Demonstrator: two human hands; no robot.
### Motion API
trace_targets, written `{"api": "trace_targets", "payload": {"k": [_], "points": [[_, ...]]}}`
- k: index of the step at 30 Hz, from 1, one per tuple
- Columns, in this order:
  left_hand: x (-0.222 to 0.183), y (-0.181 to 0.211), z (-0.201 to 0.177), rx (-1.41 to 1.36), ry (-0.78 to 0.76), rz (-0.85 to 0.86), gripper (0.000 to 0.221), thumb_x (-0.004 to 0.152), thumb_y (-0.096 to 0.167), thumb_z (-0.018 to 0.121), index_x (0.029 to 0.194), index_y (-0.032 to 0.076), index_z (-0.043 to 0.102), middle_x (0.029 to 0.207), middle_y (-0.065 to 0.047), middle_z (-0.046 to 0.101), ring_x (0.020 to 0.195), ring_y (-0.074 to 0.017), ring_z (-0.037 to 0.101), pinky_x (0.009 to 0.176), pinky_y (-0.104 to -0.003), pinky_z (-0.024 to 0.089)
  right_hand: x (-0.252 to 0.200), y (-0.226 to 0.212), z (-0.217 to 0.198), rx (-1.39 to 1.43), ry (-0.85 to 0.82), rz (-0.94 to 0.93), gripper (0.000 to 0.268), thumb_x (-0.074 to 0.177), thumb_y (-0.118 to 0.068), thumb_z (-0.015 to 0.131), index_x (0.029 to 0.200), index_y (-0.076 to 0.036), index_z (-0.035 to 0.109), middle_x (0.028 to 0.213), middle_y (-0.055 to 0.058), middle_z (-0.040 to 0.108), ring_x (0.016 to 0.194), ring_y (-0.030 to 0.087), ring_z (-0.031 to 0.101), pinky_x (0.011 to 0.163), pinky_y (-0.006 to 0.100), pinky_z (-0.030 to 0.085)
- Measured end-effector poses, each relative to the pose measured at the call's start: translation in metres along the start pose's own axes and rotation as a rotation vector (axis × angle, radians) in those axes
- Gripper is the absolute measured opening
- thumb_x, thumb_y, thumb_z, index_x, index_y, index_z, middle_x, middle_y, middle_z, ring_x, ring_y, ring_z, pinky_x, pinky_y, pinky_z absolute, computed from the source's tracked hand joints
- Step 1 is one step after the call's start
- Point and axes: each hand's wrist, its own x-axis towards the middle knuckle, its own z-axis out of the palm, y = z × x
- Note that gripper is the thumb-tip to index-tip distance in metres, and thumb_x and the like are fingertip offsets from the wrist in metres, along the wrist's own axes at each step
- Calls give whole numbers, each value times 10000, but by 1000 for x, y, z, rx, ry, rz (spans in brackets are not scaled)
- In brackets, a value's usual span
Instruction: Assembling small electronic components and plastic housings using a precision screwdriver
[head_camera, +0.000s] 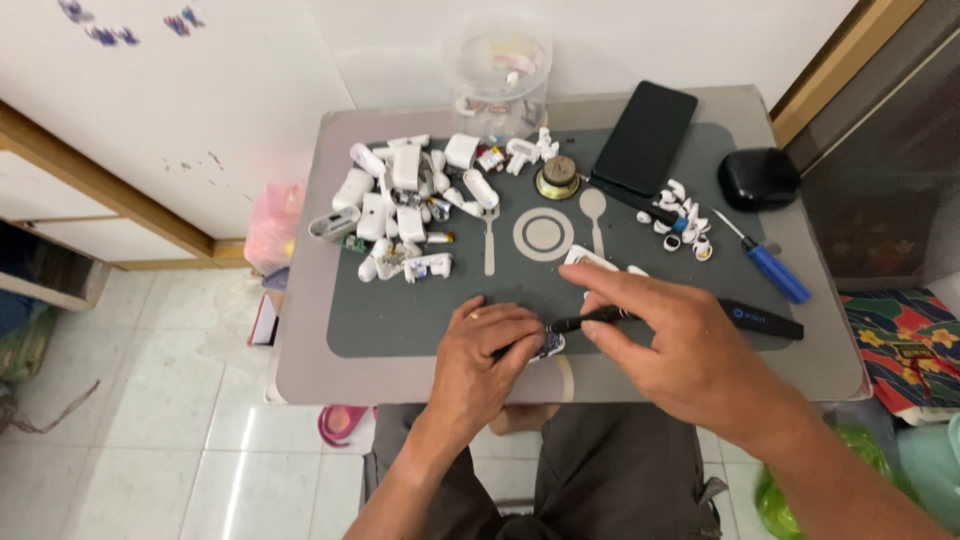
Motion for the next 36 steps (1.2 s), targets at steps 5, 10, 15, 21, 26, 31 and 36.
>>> {"api": "trace_targets", "payload": {"k": [5,10,15,21,26,31,36], "points": [[18,2,-14,97,-43,75,120,955,181,695,939,109,789,996,-22,804,970,-202,751,950,-399,477,-15,14,-15,158,178,291,441,881,-122,713,1317,-190,713,1010,-7,795,897,117,752,764,293,587],[64,15,-31,183,-157,97,157,975,130,655,970,13,760,993,-87,807,847,-266,781,756,-400,606,-53,64,-6,583,549,499,361,920,-23,662,1276,28,697,722,134,611,549,262,612,663,403,587],[137,-21,0,319,-245,114,370,1013,126,590,707,135,381,616,-45,413,634,-162,257,549,-377,270,-85,111,14,691,539,516,366,871,24,685,1235,49,718,670,142,567,454,238,506,466,344,510],[193,-67,40,427,-169,-45,271,976,284,600,1102,189,821,871,-64,809,825,-300,753,628,-430,506,-94,127,25,661,529,475,318,832,14,732,1147,7,773,645,95,562,439,193,526,386,306,472],[204,-67,35,314,-109,-82,376,1030,302,503,696,131,530,589,-73,554,581,-208,412,590,-424,364,-94,128,22,658,503,442,323,837,5,712,1155,3,766,602,96,574,450,184,525,410,306,494],[191,-14,-1,105,-49,-306,290,1051,246,585,919,126,813,652,-11,686,519,-96,521,480,-246,417,-97,138,28,704,530,365,357,858,11,685,1213,2,714,607,114,604,447,171,528,492,265,473],[113,40,-39,26,-117,-544,401,974,386,675,690,108,621,660,8,536,666,-95,414,589,-286,353,-93,130,24,786,648,466,454,883,111,621,1336,82,625,892,216,676,588,334,646,820,495,670]]}}
